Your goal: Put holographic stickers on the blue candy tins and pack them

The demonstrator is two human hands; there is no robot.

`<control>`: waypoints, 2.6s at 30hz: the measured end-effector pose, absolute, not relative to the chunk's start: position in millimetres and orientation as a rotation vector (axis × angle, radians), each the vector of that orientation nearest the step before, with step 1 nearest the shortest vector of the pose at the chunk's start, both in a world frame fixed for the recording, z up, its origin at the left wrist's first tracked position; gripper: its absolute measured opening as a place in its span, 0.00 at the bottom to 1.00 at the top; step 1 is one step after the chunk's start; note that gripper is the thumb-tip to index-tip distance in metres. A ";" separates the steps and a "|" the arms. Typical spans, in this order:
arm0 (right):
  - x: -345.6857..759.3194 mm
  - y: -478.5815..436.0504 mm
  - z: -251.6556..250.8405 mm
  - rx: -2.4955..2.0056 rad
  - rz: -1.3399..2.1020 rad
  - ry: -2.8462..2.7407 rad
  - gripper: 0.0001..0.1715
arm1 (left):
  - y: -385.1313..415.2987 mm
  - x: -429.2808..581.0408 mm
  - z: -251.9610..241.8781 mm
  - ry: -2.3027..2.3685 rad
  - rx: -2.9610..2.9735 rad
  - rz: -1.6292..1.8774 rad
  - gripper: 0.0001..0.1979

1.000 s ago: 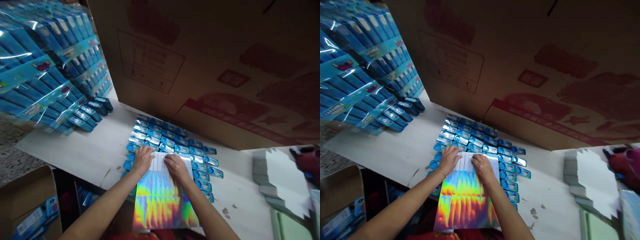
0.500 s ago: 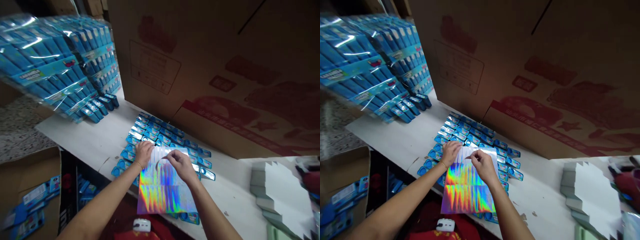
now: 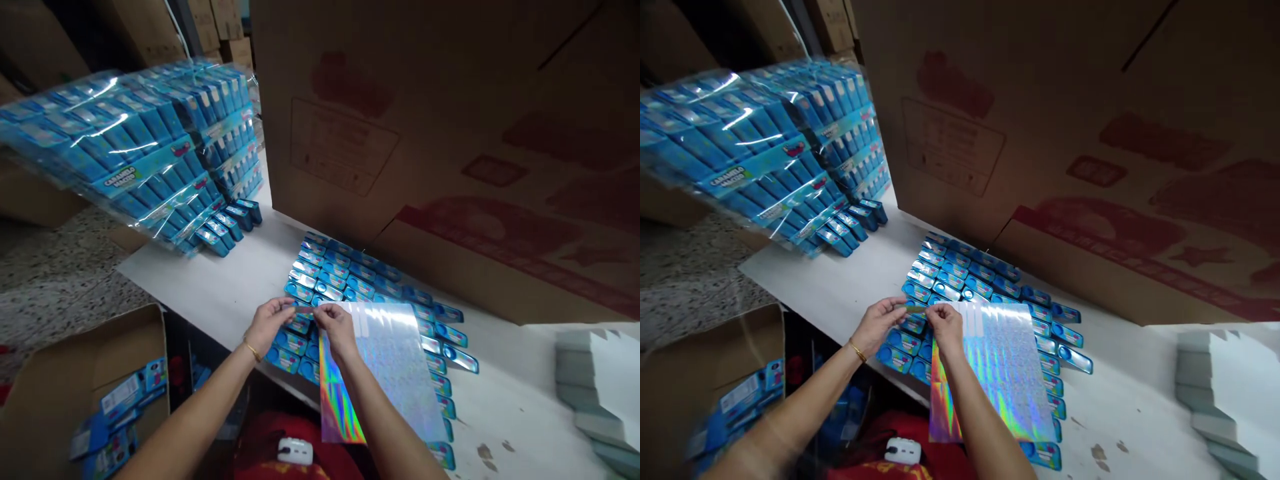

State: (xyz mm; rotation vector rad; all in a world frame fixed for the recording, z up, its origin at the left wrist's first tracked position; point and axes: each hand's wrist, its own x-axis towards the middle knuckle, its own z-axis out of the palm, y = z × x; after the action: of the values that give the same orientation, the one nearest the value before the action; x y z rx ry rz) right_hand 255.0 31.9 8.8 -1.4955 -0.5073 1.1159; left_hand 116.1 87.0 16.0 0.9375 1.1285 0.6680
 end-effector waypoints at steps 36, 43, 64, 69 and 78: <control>258.7 44.4 1.3 -2.158 0.195 -1.749 0.22 | 156.2 106.2 -67.9 1.172 2.025 0.622 0.21; 352.1 -15.1 13.8 -1.982 -0.038 -1.307 0.18 | 150.2 105.5 -56.9 1.307 2.188 0.746 0.18; 421.1 -41.9 11.3 -2.156 0.069 -1.922 0.09 | 58.6 247.9 -19.8 1.216 2.511 0.325 0.20; 404.0 -54.2 89.5 -2.178 0.419 -1.661 0.07 | 62.8 249.9 -20.1 1.190 2.411 0.405 0.18; 364.4 -20.3 73.2 -1.831 1.068 -0.908 0.07 | 64.2 190.3 23.1 0.892 1.753 0.614 0.16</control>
State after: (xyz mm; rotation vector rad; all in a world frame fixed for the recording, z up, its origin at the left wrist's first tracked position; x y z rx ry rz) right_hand 364.4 -20.3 73.2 -1.8307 -0.9076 1.0685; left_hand 190.3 64.2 23.1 1.7530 0.8920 0.6143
